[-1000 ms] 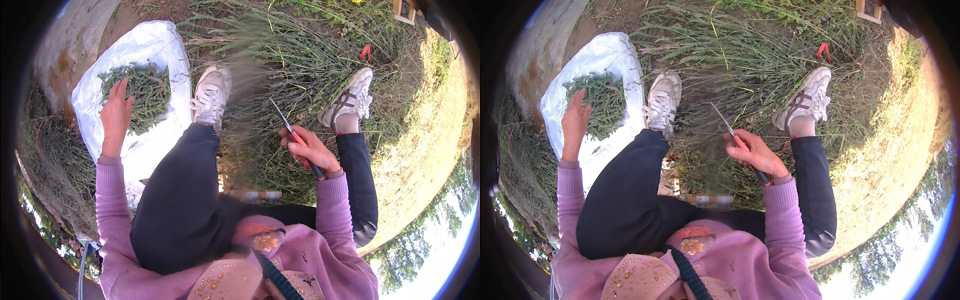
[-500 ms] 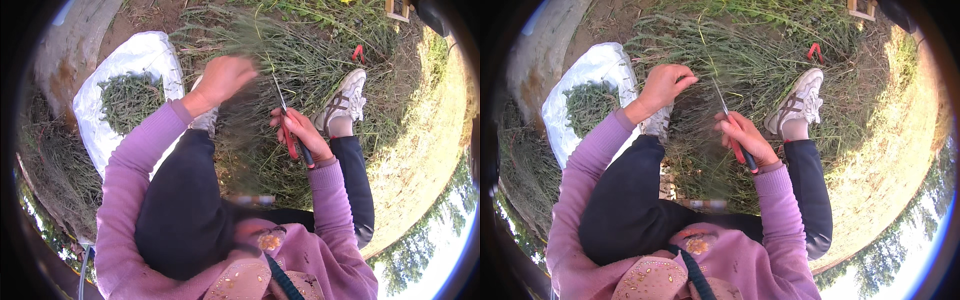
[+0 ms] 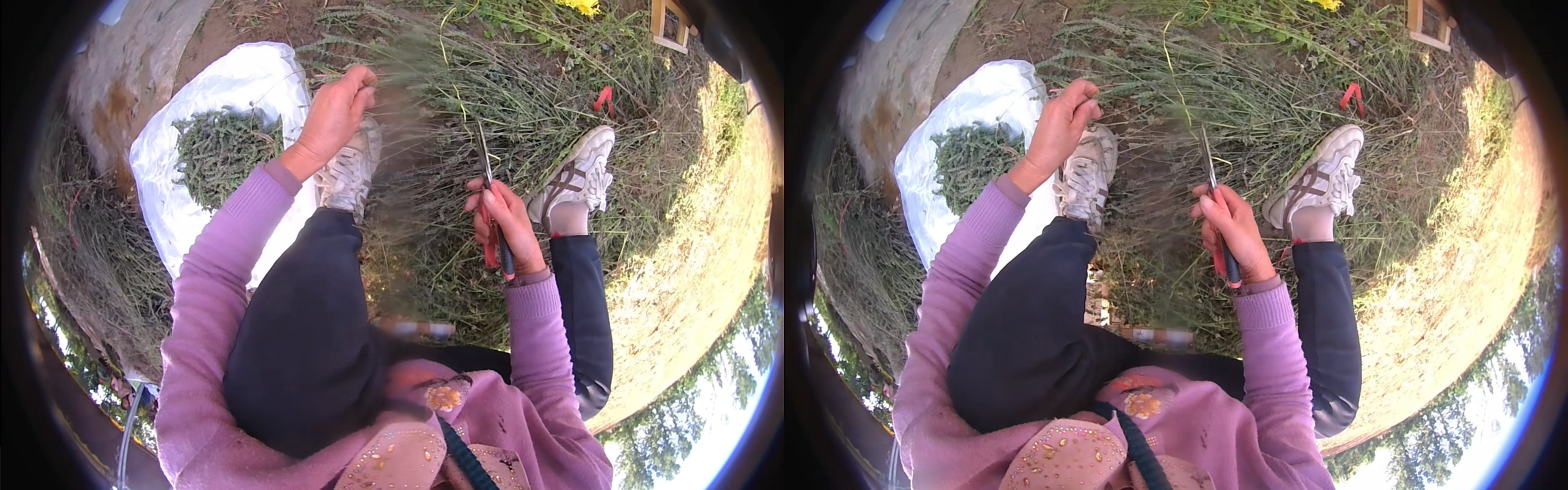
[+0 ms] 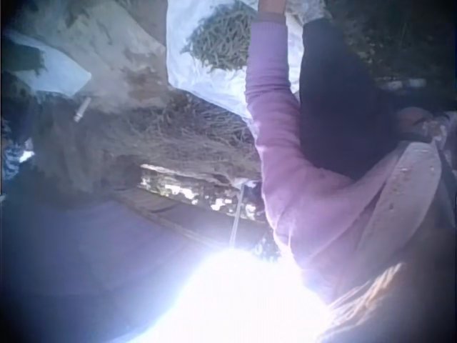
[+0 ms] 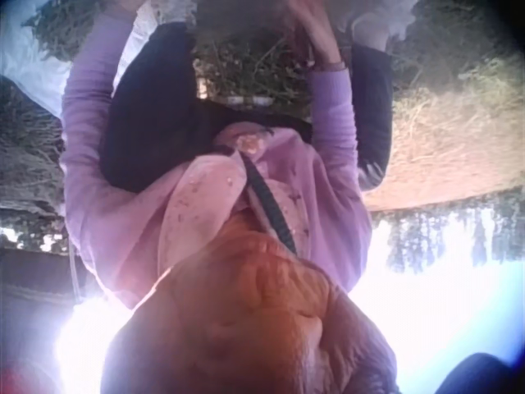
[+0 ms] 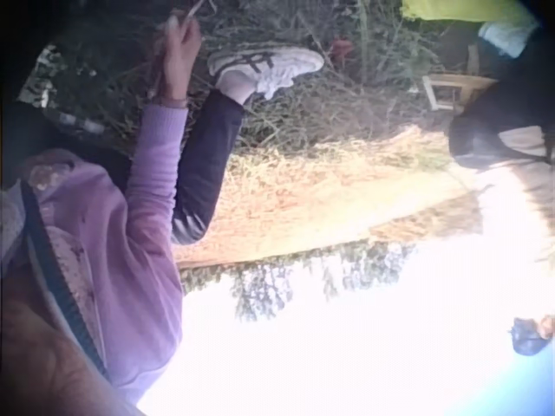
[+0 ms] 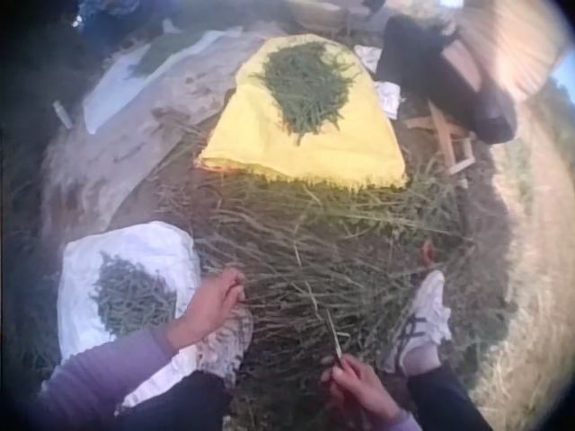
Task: The person sits on the ground and uses red-handled shears to trim green plant stems, placing the cut pieces into a white bag beside them. The person repeatedly gathers stems, cuts them, and deposits the trimmed material into the bag.
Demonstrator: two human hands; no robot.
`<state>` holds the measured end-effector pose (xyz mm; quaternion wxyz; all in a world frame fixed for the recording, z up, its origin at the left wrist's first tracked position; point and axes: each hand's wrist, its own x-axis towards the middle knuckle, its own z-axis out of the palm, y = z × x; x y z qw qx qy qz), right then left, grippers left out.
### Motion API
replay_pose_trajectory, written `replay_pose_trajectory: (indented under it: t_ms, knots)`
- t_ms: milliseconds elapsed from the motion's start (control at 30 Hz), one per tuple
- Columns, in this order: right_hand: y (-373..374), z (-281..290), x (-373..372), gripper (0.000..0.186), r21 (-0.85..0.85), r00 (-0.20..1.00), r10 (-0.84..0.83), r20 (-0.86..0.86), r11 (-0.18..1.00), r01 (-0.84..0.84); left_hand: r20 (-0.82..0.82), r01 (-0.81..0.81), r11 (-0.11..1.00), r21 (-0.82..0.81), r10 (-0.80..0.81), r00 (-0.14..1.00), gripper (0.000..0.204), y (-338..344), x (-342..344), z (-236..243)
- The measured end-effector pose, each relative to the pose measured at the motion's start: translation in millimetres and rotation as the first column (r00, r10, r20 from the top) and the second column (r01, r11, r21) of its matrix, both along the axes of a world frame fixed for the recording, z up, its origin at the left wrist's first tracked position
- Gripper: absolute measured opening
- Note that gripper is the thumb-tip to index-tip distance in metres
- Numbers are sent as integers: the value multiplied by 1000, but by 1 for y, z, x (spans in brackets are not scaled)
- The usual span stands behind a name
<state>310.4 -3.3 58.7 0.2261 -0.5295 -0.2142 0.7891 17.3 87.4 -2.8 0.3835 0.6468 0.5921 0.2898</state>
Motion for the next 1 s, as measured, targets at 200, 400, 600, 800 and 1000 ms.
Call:
replay_pose_trajectory:
  t_ms: [200, 400, 600, 800, 1000]
  knots:
    - [5, 11, -4, 39, 45, 1000, 1, 30, 999, -3, -217, 133, 987, 87, -112, 970, 21, 28, 16, 7]
    - [16, 23, -15, 39, 74, 999, -47, 1, 996, 47, -551, 411, 910, 61, -313, 774, 13, 50, 29, -12]
    - [42, 24, -15, 46, 107, 997, 66, 38, 992, -70, -325, 240, 952, 189, -170, 930, 12, 62, 36, 4]
    - [68, 12, -36, 48, 98, 993, 113, -28, 989, -110, 195, 152, 988, -41, -141, 971, 11, 63, 32, -2]
    - [98, 0, -50, 40, 41, 995, 39, -96, 999, -35, 357, 193, 873, -449, -23, 934, 11, 55, 34, 17]
